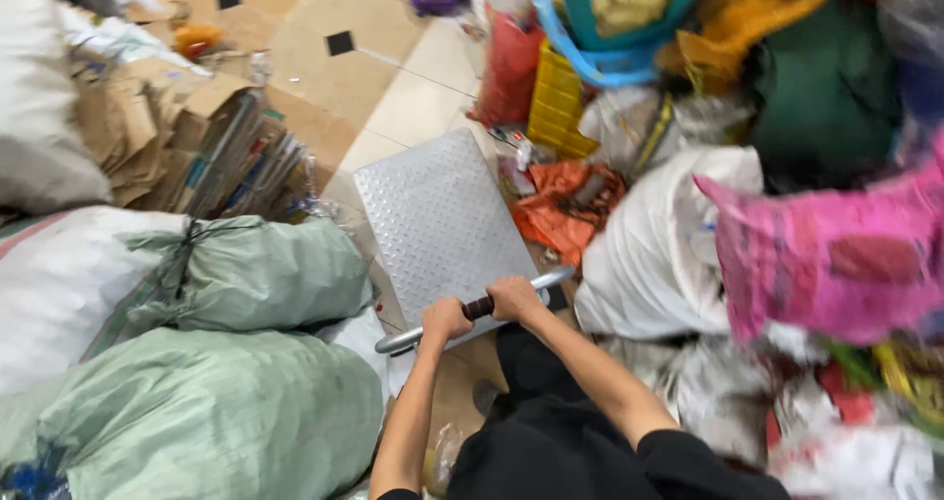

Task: The person moves a hand truck through a cluttered storage area filled with sacks and boxes. They place a pink bag on the hand truck, then remove a weighing scale from it and set it aside. The person then picks up a black tray containing plastic containers and places it into a blue basket. Finally, they lift a white sack containing a metal object and place it onto the hand truck.

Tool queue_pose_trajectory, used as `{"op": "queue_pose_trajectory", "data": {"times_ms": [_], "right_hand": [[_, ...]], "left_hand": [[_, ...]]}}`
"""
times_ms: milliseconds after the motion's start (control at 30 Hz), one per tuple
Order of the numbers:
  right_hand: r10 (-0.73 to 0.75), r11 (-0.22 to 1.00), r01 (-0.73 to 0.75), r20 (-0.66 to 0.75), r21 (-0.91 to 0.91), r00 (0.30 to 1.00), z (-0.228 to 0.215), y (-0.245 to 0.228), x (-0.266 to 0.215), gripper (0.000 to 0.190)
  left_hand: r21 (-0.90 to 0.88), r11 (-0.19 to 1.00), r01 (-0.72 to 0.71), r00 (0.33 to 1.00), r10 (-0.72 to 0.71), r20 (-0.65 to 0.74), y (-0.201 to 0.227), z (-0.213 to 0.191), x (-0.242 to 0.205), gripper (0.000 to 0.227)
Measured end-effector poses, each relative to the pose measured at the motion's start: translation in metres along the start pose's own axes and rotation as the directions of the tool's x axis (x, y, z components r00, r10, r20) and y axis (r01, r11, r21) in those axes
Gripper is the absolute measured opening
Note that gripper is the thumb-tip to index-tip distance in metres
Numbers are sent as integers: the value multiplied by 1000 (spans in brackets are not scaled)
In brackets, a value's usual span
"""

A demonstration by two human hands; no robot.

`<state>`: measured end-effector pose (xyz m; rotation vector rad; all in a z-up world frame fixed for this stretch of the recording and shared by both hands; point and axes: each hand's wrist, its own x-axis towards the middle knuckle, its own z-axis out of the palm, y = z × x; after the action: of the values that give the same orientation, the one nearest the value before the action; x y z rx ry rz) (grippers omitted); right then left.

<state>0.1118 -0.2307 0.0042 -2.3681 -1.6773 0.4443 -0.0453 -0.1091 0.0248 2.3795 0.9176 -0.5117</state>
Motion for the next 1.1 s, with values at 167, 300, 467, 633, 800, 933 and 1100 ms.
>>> {"op": "queue_pose_trajectory", "data": {"times_ms": [167,300,467,633,800,933,1100], "right_hand": [[-20,1000,20,-4,3,1000,20,-5,-47,17],[-87,996,88,-71,9,994,32,-8,-81,17],[-100,995,102,-67,23,993,38,-11,-123,16],[-122,990,130,-140,55,983,51,-8,-160,16],[-155,985,163,-146,46,977,68,-3,-197,17],[-155,983,171,-197,63,968,51,4,-247,19],[-115,970,181,-353,160,929,29,34,-322,61]], "left_hand": [[20,999,-42,999,43,-7,5,30,-33,30],[20,998,-61,996,62,-64,10,53,-61,27],[26,996,-87,993,89,-76,14,86,-90,28],[-23,988,-152,975,146,-168,25,111,-120,25],[32,993,-116,968,120,-219,41,142,-145,22],[125,991,-54,976,79,-204,63,179,-156,20],[166,969,-185,893,236,-382,129,221,-162,33]]}}
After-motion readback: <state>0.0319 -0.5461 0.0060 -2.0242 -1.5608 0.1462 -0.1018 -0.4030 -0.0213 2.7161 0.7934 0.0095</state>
